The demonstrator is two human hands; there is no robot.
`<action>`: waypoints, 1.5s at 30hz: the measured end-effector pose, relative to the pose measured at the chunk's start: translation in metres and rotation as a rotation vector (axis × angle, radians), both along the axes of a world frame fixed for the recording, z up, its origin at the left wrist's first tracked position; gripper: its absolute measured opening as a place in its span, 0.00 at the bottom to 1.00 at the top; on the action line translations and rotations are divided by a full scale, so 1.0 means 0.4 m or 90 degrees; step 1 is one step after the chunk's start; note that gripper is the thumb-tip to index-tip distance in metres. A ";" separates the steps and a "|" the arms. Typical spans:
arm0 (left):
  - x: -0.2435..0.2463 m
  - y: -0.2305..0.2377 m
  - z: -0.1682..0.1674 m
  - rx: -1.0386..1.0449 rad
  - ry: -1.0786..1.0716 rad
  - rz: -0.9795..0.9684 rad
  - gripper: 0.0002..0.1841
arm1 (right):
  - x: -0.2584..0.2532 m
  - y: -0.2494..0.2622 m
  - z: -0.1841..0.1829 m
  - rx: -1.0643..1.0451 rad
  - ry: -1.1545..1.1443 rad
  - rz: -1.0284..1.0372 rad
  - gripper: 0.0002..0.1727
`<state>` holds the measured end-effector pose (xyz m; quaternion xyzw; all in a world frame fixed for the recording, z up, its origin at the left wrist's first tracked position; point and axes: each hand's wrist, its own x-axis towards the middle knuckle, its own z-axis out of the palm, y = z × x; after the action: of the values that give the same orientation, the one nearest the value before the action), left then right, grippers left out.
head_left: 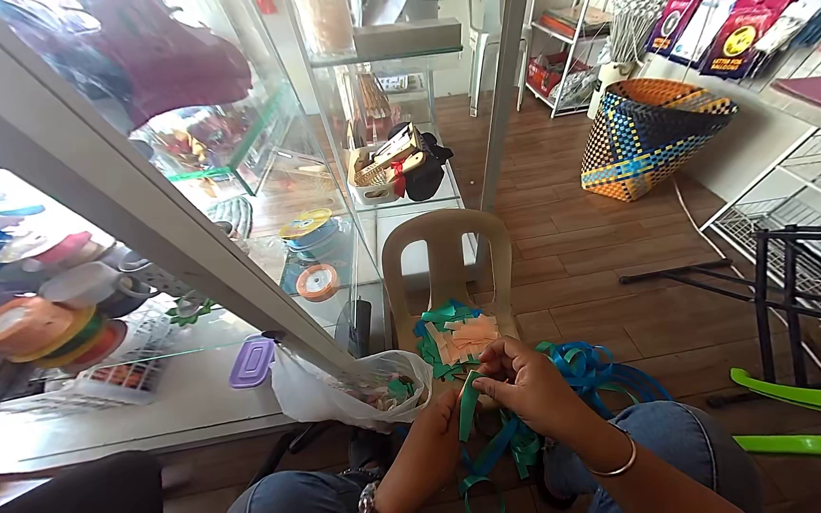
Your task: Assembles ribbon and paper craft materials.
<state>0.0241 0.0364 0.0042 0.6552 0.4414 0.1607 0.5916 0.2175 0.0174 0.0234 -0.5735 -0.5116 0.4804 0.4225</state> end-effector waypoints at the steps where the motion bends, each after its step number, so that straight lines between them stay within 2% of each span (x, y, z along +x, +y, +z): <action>1: 0.000 -0.001 0.002 -0.003 -0.001 0.000 0.11 | 0.000 0.000 0.000 0.000 0.000 -0.001 0.18; 6: 0.000 -0.001 0.006 -0.053 -0.048 0.013 0.13 | -0.001 0.001 -0.002 0.003 0.001 -0.011 0.18; 11: -0.014 0.002 -0.011 -0.125 -0.195 0.030 0.32 | 0.004 0.004 -0.003 0.004 -0.006 -0.021 0.18; 12: -0.014 0.002 -0.011 -0.133 -0.204 0.032 0.31 | 0.004 0.004 -0.004 0.007 -0.007 -0.022 0.17; 16: -0.008 0.000 -0.004 -0.147 -0.205 0.045 0.15 | 0.006 0.004 -0.006 0.013 -0.004 -0.019 0.18; 19: -0.007 0.001 0.000 -0.132 -0.178 0.038 0.11 | 0.006 0.005 -0.007 0.013 -0.004 -0.020 0.18; 38: 0.000 0.002 0.010 -0.097 -0.114 0.075 0.11 | 0.024 0.021 0.001 -0.028 0.024 -0.012 0.20; 41: 0.000 0.001 0.001 -0.058 -0.140 0.080 0.16 | 0.027 0.024 0.000 -0.024 0.029 -0.017 0.20; 45: 0.001 -0.002 -0.004 0.033 -0.192 0.066 0.28 | 0.029 0.023 0.005 -0.021 0.033 -0.027 0.19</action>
<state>0.0245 0.0358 0.0025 0.6150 0.3762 0.2991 0.6251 0.2290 0.0268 0.0253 -0.5786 -0.4802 0.4943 0.4361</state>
